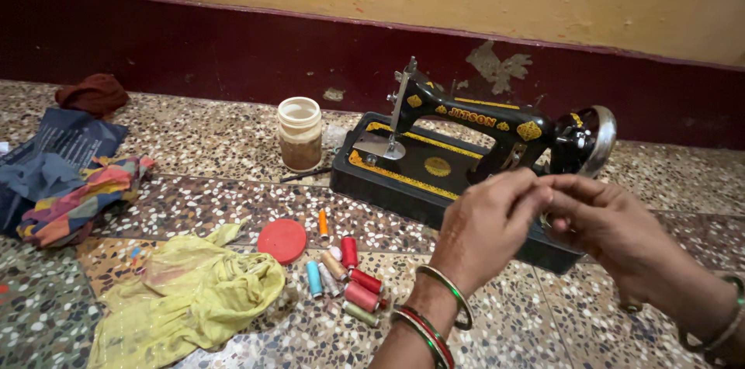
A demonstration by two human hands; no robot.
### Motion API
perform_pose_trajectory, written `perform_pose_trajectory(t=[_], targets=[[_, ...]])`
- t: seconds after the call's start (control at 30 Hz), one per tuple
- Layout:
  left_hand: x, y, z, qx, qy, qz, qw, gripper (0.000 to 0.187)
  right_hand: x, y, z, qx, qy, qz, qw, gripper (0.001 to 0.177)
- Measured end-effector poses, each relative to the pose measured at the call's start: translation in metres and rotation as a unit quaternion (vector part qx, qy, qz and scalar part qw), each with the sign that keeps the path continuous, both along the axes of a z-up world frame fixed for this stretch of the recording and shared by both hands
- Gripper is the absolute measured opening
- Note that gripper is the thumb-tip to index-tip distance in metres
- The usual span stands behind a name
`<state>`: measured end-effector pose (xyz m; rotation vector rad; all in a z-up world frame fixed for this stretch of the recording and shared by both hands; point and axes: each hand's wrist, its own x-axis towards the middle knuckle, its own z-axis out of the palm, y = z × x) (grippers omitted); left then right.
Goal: The person sits on the floor and winds thread from a blue spool onto a wooden bobbin using the handwheel of a black Jitson sewing machine. They repeatedly rotate the handwheel to wind the thread, then stop to adjust the thread or inspect the bobbin.
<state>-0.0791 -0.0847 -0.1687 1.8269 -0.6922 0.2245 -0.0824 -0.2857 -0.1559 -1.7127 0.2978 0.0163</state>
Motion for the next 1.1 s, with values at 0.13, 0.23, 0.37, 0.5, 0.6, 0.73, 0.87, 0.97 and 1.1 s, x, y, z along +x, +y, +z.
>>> perform_pose_trajectory(t=[0.13, 0.23, 0.37, 0.5, 0.6, 0.73, 0.87, 0.97, 1.1], targets=[[0.006, 0.009, -0.001, -0.05, -0.007, 0.034, 0.998, 0.025, 0.003, -0.007, 0.0, -0.035, 0.071, -0.007, 0.997, 0.02], [0.005, 0.008, -0.005, -0.022, 0.013, 0.039, 0.999, 0.024, 0.006, -0.013, 0.001, 0.088, 0.042, 0.024, 0.995, 0.02], [-0.008, 0.001, -0.005, -0.025, -0.014, 0.008, 1.0, 0.021, 0.008, -0.007, -0.007, 0.103, 0.025, -0.021, 0.994, 0.02], [0.001, 0.005, 0.0, -0.011, 0.012, 0.02, 1.0, 0.023, 0.008, -0.003, -0.01, -0.04, 0.046, -0.004, 0.998, 0.022], [0.008, 0.011, -0.006, -0.065, -0.015, 0.062, 0.996, 0.022, 0.004, -0.004, -0.004, -0.01, 0.067, 0.052, 0.996, 0.024], [0.003, 0.007, -0.014, -0.021, 0.016, 0.019, 0.999, 0.019, 0.004, -0.001, 0.003, 0.102, 0.049, -0.009, 0.994, 0.022], [-0.004, 0.005, -0.012, -0.041, -0.021, -0.008, 0.999, 0.02, 0.008, -0.007, -0.009, -0.002, 0.028, -0.024, 0.999, 0.022], [-0.002, 0.008, -0.006, -0.028, -0.017, 0.004, 0.999, 0.022, 0.006, -0.014, -0.03, -0.029, 0.01, 0.032, 0.999, 0.021], [0.008, 0.017, -0.007, -0.04, 0.037, 0.024, 0.998, 0.023, 0.0, -0.01, -0.032, -0.01, 0.055, 0.029, 0.998, 0.024]])
